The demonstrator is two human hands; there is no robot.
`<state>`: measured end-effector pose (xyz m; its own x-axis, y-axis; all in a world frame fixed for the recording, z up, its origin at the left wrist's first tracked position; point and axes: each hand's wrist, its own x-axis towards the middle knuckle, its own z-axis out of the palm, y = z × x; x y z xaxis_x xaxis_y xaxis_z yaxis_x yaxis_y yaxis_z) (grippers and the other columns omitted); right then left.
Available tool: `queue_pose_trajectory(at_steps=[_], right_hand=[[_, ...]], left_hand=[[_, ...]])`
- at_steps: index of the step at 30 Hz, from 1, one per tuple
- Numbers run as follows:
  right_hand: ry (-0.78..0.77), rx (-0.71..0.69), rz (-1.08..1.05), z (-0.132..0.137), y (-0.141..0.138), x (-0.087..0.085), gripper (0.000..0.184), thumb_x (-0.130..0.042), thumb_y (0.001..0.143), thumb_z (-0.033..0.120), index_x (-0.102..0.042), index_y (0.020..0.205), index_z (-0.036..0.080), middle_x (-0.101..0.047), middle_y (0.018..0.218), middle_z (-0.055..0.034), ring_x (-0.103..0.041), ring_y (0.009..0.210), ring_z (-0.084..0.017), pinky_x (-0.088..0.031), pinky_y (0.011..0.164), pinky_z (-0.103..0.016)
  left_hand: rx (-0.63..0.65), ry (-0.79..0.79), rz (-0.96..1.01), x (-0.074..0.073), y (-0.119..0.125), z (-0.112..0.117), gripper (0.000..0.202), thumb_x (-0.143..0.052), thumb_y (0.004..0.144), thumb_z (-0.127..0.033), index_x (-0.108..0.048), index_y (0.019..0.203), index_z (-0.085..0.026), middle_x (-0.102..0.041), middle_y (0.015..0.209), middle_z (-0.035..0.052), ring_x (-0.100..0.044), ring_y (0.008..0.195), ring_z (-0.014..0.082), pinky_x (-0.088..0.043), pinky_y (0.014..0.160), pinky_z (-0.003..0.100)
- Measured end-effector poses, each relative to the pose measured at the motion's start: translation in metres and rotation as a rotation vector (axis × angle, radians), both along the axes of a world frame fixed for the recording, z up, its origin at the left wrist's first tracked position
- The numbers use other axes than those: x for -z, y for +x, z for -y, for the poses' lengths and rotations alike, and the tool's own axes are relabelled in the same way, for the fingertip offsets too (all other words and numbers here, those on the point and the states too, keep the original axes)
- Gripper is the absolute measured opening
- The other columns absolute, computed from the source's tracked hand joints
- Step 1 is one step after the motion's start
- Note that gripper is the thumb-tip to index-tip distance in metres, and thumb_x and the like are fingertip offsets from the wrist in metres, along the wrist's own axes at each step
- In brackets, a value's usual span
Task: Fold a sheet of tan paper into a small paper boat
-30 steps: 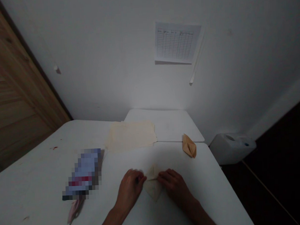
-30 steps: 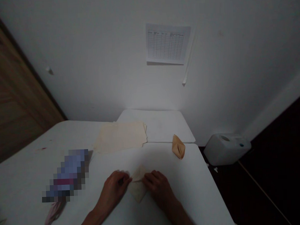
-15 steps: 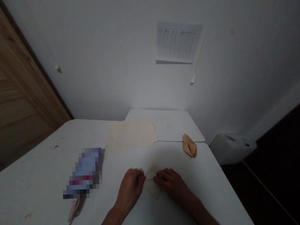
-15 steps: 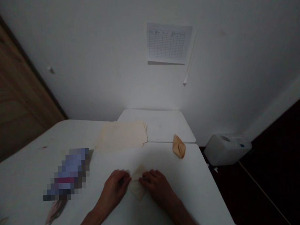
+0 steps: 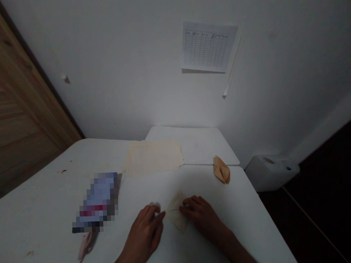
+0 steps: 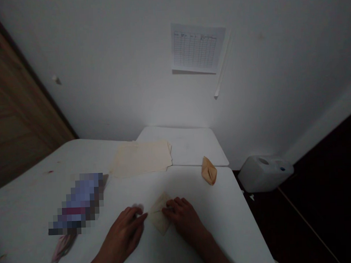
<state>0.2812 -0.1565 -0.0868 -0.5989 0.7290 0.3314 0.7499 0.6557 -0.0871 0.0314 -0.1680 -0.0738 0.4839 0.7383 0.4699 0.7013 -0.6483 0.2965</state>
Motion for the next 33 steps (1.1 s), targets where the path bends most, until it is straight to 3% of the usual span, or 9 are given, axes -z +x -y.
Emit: queue_pose_trajectory(at_steps=[4, 10, 16, 22, 27, 29, 33], right_hand=[[0.0, -0.002, -0.01, 0.0, 0.0, 0.003, 0.027, -0.055, 0.092, 0.016, -0.061, 0.117, 0.026, -0.064, 0.113, -0.0056, -0.056, 0.098, -0.02, -0.044, 0.086, -0.035], [-0.006, 0.0, -0.026, 0.0, -0.001, 0.004, 0.027, -0.056, 0.092, 0.015, -0.061, 0.116, 0.026, -0.063, 0.114, -0.0047, -0.055, 0.098, -0.021, -0.044, 0.088, -0.035], [-0.006, 0.013, -0.011, 0.0, -0.001, 0.002, 0.026, -0.056, 0.092, 0.016, -0.062, 0.115, 0.027, -0.064, 0.113, -0.0043, -0.056, 0.1, -0.021, -0.045, 0.087, -0.035], [-0.027, 0.014, -0.056, 0.001, -0.002, 0.001, 0.026, -0.058, 0.09, 0.014, -0.064, 0.112, 0.025, -0.065, 0.112, -0.0041, -0.056, 0.098, -0.02, -0.046, 0.087, -0.033], [-0.024, 0.004, -0.094, 0.001, -0.002, -0.001, 0.022, -0.06, 0.09, 0.015, -0.065, 0.109, 0.024, -0.065, 0.111, -0.0042, -0.056, 0.096, -0.02, -0.047, 0.086, -0.033], [-0.031, 0.002, -0.102, 0.001, -0.002, -0.002, 0.023, -0.059, 0.09, 0.014, -0.065, 0.11, 0.024, -0.065, 0.11, -0.0045, -0.056, 0.096, -0.02, -0.047, 0.086, -0.033], [-0.036, 0.006, -0.139, 0.001, -0.002, 0.001, 0.023, -0.056, 0.09, 0.01, -0.066, 0.106, 0.023, -0.066, 0.108, -0.0042, -0.056, 0.095, -0.02, -0.048, 0.085, -0.032]], left_hand=[[-0.017, -0.009, -0.001, 0.002, -0.001, 0.0, 0.026, -0.045, 0.09, -0.014, -0.066, 0.103, -0.02, -0.061, 0.099, 0.0095, -0.057, 0.091, 0.0236, -0.05, 0.081, 0.039], [0.017, -0.02, -0.06, 0.003, 0.002, 0.002, 0.035, -0.045, 0.089, -0.014, -0.059, 0.121, -0.021, -0.059, 0.103, 0.0106, -0.055, 0.092, 0.0248, -0.049, 0.081, 0.04], [-0.014, 0.021, -0.114, -0.001, 0.003, 0.003, 0.029, -0.046, 0.087, -0.015, -0.064, 0.11, -0.02, -0.059, 0.095, 0.0097, -0.055, 0.086, 0.0247, -0.05, 0.076, 0.041], [-0.024, 0.037, -0.112, 0.0, 0.011, 0.002, 0.021, -0.046, 0.089, -0.015, -0.063, 0.101, -0.018, -0.059, 0.098, 0.0103, -0.054, 0.092, 0.0264, -0.051, 0.081, 0.043], [0.131, -0.067, -0.026, -0.001, 0.028, -0.007, 0.033, -0.043, 0.088, -0.006, -0.058, 0.114, -0.019, -0.056, 0.112, 0.0107, -0.051, 0.106, 0.0251, -0.05, 0.089, 0.039], [0.18, -0.13, -0.031, -0.003, 0.035, -0.014, 0.034, -0.043, 0.087, -0.004, -0.059, 0.113, -0.019, -0.058, 0.108, 0.0099, -0.053, 0.102, 0.0239, -0.05, 0.089, 0.038], [0.146, -0.182, -0.037, -0.004, 0.044, -0.029, 0.024, -0.043, 0.091, -0.009, -0.063, 0.102, -0.019, -0.059, 0.096, 0.0083, -0.056, 0.092, 0.0224, -0.051, 0.081, 0.035]])
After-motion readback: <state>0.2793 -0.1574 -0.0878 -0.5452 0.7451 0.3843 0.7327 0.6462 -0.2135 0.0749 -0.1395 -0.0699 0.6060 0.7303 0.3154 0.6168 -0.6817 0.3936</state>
